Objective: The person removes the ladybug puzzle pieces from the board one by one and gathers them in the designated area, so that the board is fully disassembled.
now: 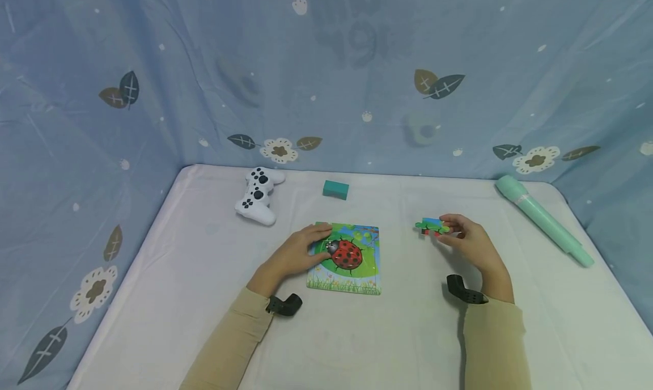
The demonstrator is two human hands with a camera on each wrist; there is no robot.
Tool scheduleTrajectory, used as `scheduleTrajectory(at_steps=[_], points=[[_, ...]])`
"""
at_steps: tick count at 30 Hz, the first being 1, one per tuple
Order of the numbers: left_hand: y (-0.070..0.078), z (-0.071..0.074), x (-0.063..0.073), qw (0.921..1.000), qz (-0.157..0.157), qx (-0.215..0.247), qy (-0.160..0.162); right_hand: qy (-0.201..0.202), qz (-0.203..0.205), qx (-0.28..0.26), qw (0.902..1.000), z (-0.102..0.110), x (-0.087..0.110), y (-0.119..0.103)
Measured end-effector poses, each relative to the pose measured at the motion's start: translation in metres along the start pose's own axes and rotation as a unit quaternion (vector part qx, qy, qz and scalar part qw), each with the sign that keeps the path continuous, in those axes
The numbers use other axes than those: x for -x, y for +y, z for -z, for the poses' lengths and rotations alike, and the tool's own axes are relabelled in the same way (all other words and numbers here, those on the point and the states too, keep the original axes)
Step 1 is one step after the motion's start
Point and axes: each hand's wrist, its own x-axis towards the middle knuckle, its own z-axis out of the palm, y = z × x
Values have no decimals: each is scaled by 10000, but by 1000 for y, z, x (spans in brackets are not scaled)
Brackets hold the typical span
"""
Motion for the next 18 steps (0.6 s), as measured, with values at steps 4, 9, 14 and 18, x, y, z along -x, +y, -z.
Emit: scheduleTrajectory(at_steps=[4, 9, 14, 18], points=[[-2, -1, 0, 10000, 22, 5, 1, -64, -86, 171, 9998, 5, 2, 3], [-3, -2, -1, 10000, -63, 0, 40, -88, -309, 299, 9990, 6, 3, 7], [-3, -2, 0, 10000, -81, 9, 37, -59, -337, 542, 9979, 3, 2, 11], [-3, -1, 0, 10000, -49, 44, 18, -25, -171, 735, 9971, 2, 0, 13]])
